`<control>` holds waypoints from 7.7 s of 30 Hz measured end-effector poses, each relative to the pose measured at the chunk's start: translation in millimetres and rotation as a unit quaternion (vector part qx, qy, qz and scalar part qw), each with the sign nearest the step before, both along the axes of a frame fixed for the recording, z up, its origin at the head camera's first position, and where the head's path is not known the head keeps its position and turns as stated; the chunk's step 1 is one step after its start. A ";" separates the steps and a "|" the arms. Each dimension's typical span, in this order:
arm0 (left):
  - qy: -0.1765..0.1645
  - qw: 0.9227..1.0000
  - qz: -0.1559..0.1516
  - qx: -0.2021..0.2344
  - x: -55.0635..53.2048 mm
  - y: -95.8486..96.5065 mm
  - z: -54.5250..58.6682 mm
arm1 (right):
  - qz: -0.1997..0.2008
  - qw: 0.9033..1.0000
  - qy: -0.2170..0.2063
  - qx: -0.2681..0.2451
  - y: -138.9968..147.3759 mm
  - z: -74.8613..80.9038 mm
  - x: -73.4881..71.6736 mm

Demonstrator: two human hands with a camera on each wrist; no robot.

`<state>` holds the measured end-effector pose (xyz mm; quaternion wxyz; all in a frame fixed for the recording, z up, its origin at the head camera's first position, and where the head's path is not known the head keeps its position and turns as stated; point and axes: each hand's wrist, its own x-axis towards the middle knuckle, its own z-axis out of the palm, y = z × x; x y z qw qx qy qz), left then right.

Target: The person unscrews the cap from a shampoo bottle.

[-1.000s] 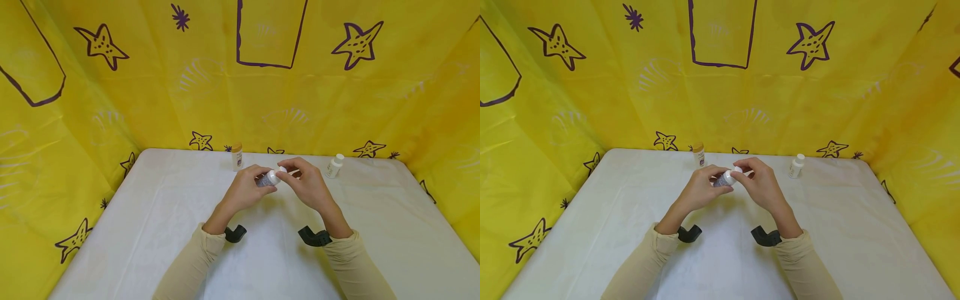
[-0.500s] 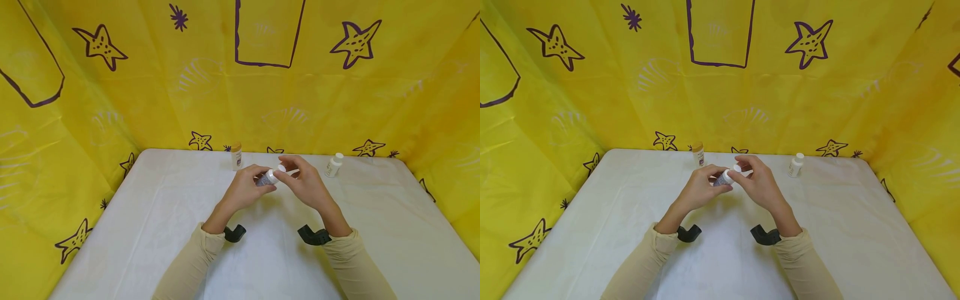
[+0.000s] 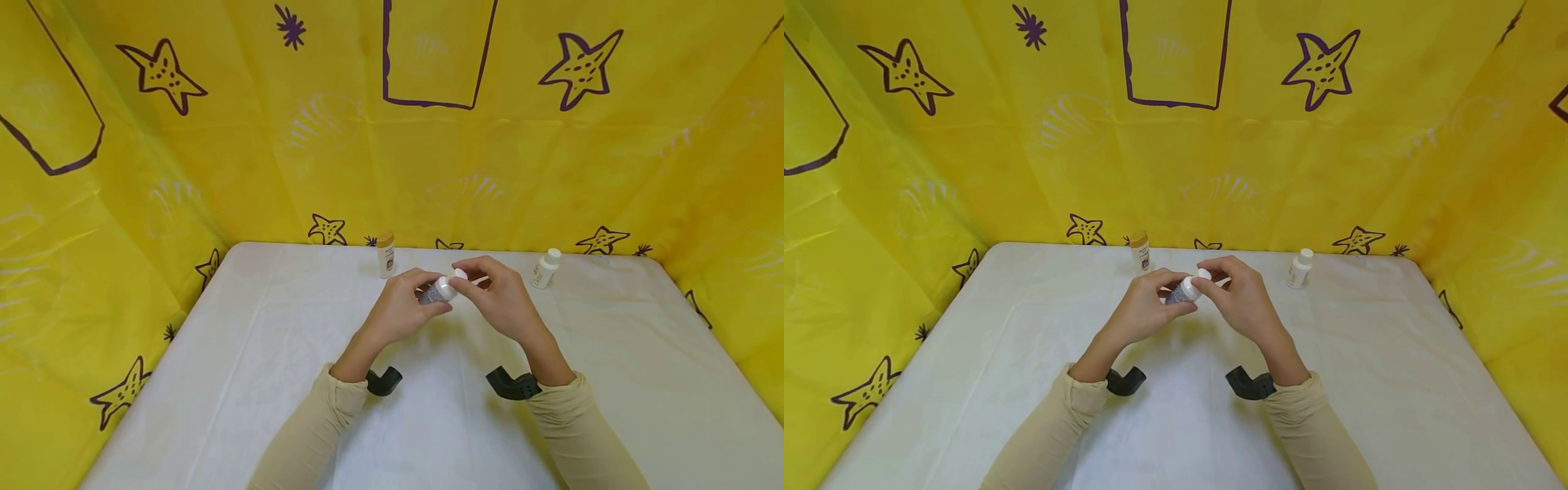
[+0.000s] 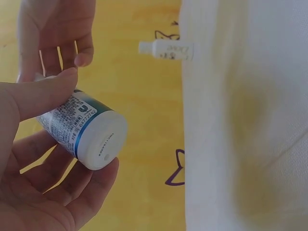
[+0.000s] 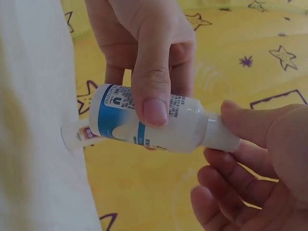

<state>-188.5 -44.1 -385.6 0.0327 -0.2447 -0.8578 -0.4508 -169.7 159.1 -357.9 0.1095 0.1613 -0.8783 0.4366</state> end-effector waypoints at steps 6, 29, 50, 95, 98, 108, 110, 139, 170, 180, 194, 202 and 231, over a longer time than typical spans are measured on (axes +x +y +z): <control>-0.004 1.000 0.002 0.005 -1.2 -2.0 0.1 | 0.035 0.999 0.033 0.005 0.5 -1.5 -0.7; -0.008 1.000 -0.012 0.010 1.4 0.2 -1.8 | -0.044 0.998 -0.044 0.004 -1.7 -0.6 1.2; -0.020 1.000 -0.010 0.004 -0.2 0.3 -1.3 | -0.029 0.999 -0.011 0.015 -0.4 -1.3 -1.0; 0.000 1.000 -0.017 0.012 0.8 1.6 -1.2 | -0.027 0.998 -0.046 0.020 1.8 1.4 1.5; -0.002 1.000 -0.018 0.011 0.2 1.5 -1.9 | -0.009 0.999 -0.024 0.019 2.6 0.5 1.2; -0.001 1.000 -0.010 0.006 -1.3 0.2 -2.4 | 0.071 0.996 0.045 0.005 4.9 1.5 2.0; 0.001 1.000 -0.011 0.006 -1.2 0.1 -2.2 | 0.071 0.997 0.037 0.004 4.6 1.5 1.8; -0.016 1.000 -0.024 0.009 -0.1 -2.1 -2.1 | -0.007 0.999 0.008 0.034 1.9 5.5 4.6; -0.084 0.986 0.142 0.040 -17.9 -90.0 38.4 | 0.069 0.994 -0.072 -0.050 -56.1 -3.7 -5.2; -0.106 0.976 0.187 0.019 -27.1 -112.9 33.2 | 0.109 0.986 -0.121 -0.034 -101.6 -27.6 -38.4; -0.149 0.966 0.204 -0.050 -42.0 -138.8 9.6 | 0.076 0.980 -0.182 0.015 -147.2 -67.0 -71.6; -0.176 0.960 0.201 -0.084 -48.0 -141.6 -1.9 | 0.081 0.979 -0.178 0.051 -154.5 -78.9 -73.4; -0.209 0.953 0.177 -0.128 -50.7 -145.3 -13.0 | 0.103 0.974 -0.176 0.101 -158.9 -86.6 -72.7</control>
